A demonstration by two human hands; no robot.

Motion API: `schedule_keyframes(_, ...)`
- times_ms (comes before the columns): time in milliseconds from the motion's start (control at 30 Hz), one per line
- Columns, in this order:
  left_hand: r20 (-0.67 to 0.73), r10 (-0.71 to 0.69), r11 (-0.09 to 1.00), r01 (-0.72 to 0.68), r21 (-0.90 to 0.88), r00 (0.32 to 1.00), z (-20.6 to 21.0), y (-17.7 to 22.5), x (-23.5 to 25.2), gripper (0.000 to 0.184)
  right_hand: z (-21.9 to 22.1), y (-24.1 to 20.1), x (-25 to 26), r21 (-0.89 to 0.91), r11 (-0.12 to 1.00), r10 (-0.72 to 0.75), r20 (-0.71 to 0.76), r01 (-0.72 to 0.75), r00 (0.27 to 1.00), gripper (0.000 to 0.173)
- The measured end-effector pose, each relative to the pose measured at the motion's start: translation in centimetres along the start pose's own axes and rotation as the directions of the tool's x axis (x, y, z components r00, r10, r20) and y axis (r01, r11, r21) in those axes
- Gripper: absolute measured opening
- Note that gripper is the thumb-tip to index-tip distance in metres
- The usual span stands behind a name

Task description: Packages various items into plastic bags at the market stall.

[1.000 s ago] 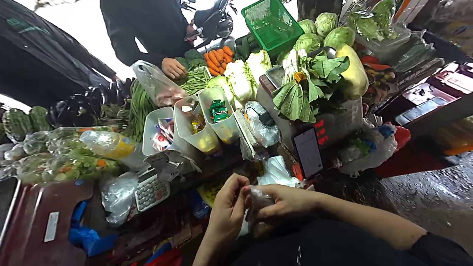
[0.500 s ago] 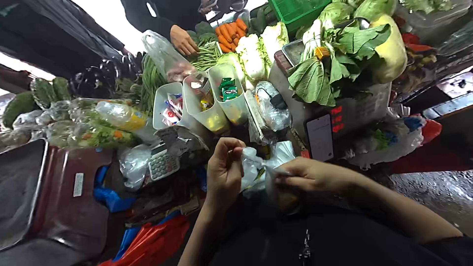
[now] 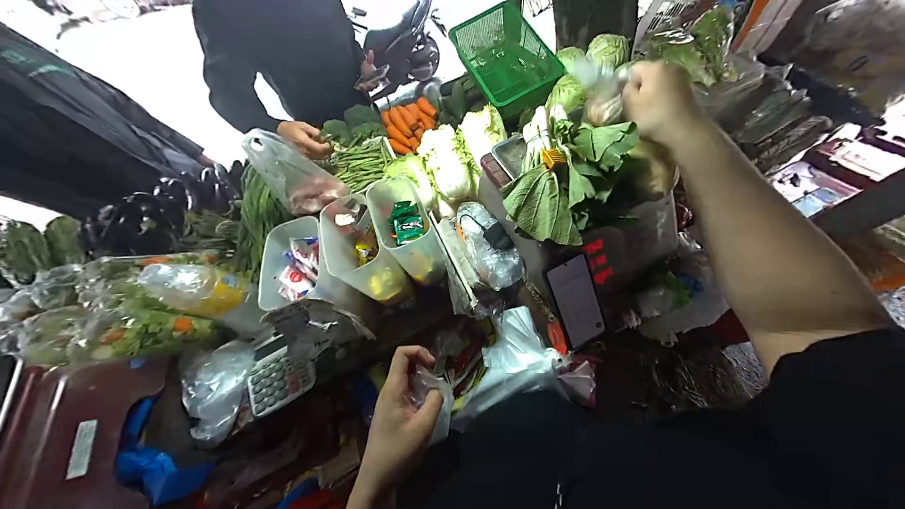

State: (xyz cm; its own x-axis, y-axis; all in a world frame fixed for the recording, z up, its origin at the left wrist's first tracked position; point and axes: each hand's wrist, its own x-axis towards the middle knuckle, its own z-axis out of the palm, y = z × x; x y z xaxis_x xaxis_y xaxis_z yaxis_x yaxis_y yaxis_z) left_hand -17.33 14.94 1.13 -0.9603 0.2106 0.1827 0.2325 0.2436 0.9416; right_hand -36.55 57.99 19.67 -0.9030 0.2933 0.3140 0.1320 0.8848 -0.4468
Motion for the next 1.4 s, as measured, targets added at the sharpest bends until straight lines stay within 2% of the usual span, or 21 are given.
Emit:
schedule_keyframes(67,-0.015,-0.018,1.0,0.017,-0.009,1.0,-0.7,-0.5,-0.6,0.039,1.1,0.6,-0.2,-0.108,0.994,-0.011,0.074,0.019,0.997,0.034)
schedule_keyframes(133,-0.041,-0.041,0.999,0.041,-0.005,0.998,-1.6,-1.0,-1.3,0.037,0.8,-0.1,-1.0,-0.146,0.989,0.008,0.074,0.003,0.997,0.038)
schedule_keyframes(167,-0.047,-0.055,0.998,0.055,-0.006,0.997,-2.0,-1.3,-1.6,0.036,0.2,-1.3,-2.1,-0.124,0.992,-0.017,0.028,0.02,0.999,0.041)
schedule_keyframes(233,-0.052,-0.081,0.997,0.081,-0.002,0.995,-2.7,-1.9,-2.3,0.034,-1.3,-4.9,-5.8,-0.051,0.987,-0.159,-0.119,0.154,0.98,0.045)
schedule_keyframes(267,-0.051,-0.097,0.995,0.097,-0.005,0.994,-2.9,-2.2,-2.6,0.033,-1.5,-7.2,-7.6,-0.012,0.969,-0.247,-0.161,0.249,0.955,0.045)
schedule_keyframes(333,-0.046,-0.151,0.988,0.15,-0.033,0.987,-3.0,-2.4,-3.1,0.031,-0.6,-12.3,-10.4,0.079,0.869,-0.478,-0.121,0.488,0.87,0.04)
schedule_keyframes(400,-0.044,-0.205,0.978,0.203,-0.051,0.978,-2.8,-2.3,-3.2,0.031,3.0,-17.3,-11.3,0.128,0.735,-0.672,0.01,0.666,0.74,0.026)
schedule_keyframes(433,-0.047,-0.212,0.977,0.21,-0.039,0.976,-2.8,-2.3,-3.1,0.032,5.4,-19.7,-11.1,0.115,0.709,-0.705,0.147,0.695,0.694,0.021)
schedule_keyframes(500,-0.056,-0.191,0.981,0.193,0.02,0.98,-2.9,-2.5,-3.1,0.03,9.9,-24.1,-9.9,0.067,0.767,-0.579,0.501,0.638,0.643,0.02)
schedule_keyframes(533,-0.065,-0.176,0.983,0.179,0.048,0.982,-3.1,-2.6,-3.1,0.028,12.4,-25.5,-9.1,0.054,0.802,-0.503,0.598,0.595,0.624,0.019)
schedule_keyframes(600,-0.077,-0.152,0.983,0.159,0.096,0.985,-3.6,-2.9,-3.3,0.024,16.9,-26.8,-7.5,0.024,0.854,-0.391,0.688,0.52,0.611,0.016)
schedule_keyframes(667,-0.091,-0.145,0.977,0.157,0.146,0.985,-4.2,-3.3,-3.7,0.023,19.3,-27.1,-6.9,-0.038,0.879,-0.299,0.735,0.476,0.609,0.019)
schedule_keyframes(767,-0.107,-0.162,0.958,0.182,0.221,0.981,-4.9,-4.1,-4.4,0.016,20.6,-27.1,-7.6,-0.145,0.883,-0.192,0.757,0.448,0.624,0.026)
schedule_keyframes(833,-0.131,-0.184,0.946,0.212,0.247,0.974,-5.1,-4.4,-4.8,0.017,20.8,-27.1,-7.2,-0.149,0.897,-0.177,0.744,0.417,0.645,0.026)
schedule_keyframes(967,-0.188,-0.131,0.948,0.179,0.263,0.973,-5.2,-4.6,-5.1,0.022,19.5,-26.6,-4.0,-0.029,0.933,-0.251,0.662,0.36,0.706,0.024)
schedule_keyframes(1067,-0.217,-0.149,0.946,0.203,0.254,0.965,-5.2,-4.3,-5.1,0.026,18.1,-25.9,-1.6,0.096,0.937,-0.315,0.644,0.335,0.697,0.021)
schedule_keyframes(1200,-0.241,-0.155,0.955,0.208,0.212,0.958,-5.0,-3.9,-5.0,0.032,15.8,-25.8,-1.6,0.16,0.939,-0.336,0.615,0.304,0.713,0.026)
schedule_keyframes(1300,-0.156,-0.215,0.951,0.243,0.189,0.964,-5.2,-3.7,-5.4,0.038,15.9,-25.5,-2.1,0.241,0.946,-0.32,0.594,0.216,0.738,0.03)
schedule_keyframes(1400,0.084,-0.389,0.894,0.354,0.275,0.918,-6.0,-3.0,-5.8,0.038,16.1,-25.4,-2.8,0.326,0.934,-0.311,0.534,0.148,0.786,0.029)
